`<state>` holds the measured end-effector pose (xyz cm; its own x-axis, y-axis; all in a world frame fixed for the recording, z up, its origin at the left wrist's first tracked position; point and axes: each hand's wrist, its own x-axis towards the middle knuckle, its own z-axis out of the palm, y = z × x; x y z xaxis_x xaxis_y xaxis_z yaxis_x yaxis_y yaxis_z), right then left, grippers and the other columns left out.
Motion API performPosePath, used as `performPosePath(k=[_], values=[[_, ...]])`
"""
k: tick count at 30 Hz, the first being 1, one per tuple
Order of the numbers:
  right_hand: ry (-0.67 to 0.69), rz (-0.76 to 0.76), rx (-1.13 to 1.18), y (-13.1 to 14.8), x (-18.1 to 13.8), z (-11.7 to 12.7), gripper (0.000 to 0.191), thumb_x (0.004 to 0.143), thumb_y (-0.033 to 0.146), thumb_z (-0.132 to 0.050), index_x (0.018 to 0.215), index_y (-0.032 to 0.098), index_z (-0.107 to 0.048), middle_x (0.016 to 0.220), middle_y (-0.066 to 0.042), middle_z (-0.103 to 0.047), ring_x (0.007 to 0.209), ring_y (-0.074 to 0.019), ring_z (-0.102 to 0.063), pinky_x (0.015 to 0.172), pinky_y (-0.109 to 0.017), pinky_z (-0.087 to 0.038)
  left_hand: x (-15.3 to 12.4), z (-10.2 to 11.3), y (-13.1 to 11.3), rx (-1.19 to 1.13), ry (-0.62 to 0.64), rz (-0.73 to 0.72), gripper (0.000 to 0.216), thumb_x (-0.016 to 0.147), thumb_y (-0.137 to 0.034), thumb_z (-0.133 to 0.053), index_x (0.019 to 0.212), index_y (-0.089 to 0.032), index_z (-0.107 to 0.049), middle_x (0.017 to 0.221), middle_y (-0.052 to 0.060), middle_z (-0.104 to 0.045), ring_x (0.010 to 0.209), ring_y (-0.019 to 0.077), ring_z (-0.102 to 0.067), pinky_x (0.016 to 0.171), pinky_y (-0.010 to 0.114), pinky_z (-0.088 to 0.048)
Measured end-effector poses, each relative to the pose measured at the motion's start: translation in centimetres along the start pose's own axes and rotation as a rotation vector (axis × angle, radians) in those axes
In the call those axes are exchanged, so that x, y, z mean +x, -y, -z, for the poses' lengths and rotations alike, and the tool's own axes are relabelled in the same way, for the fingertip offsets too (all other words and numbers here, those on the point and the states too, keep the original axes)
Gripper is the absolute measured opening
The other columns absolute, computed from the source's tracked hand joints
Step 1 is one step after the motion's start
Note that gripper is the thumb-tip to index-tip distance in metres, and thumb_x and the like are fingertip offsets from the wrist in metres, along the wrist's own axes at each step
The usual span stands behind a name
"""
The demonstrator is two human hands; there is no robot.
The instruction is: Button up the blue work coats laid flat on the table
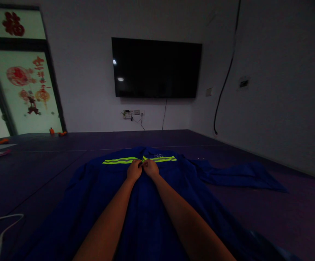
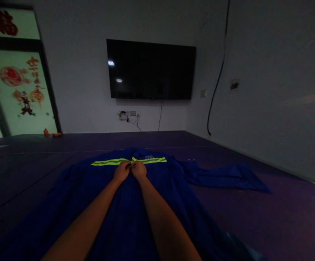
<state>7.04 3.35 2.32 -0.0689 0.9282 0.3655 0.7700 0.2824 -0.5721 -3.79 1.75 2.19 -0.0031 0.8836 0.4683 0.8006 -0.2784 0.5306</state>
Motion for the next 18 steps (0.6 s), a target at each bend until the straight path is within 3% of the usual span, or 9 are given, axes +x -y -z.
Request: performPosePath(k=[10, 18], values=[[-0.03, -0.005, 0.013, -0.04, -0.08, -0.28, 0.018, 0.071, 0.014, -0.053, 0.084, 0.019, -0.064, 0.08, -0.003, -0.066, 0.075, -0.0142, -0.059, 0.062, -0.019, -0.038, 0.13, -0.16, 0.18, 0.011, -0.003, 0.007, 0.026, 0.078, -0.01, -0.048, 0.1, -0.017, -0.058, 0.105, 0.007, -0.058, 0.098, 0.0163, -0.053, 0.087, 0.026, -0.039], [-0.071, 0.018, 0.007, 0.12, -0.14, -0.23, 0.031, 0.075, 0.008, -0.047, 0.102, 0.021, -0.055, 0.091, -0.003, -0.063, 0.082, -0.0149, -0.057, 0.065, -0.021, -0.036, 0.17, -0.27, 0.32, 0.019, 0.011, -0.012, 0.019, 0.084, -0.018, -0.048, 0.101, -0.016, -0.057, 0.106, 0.008, -0.056, 0.097, 0.0176, -0.054, 0.085, 0.031, -0.043]])
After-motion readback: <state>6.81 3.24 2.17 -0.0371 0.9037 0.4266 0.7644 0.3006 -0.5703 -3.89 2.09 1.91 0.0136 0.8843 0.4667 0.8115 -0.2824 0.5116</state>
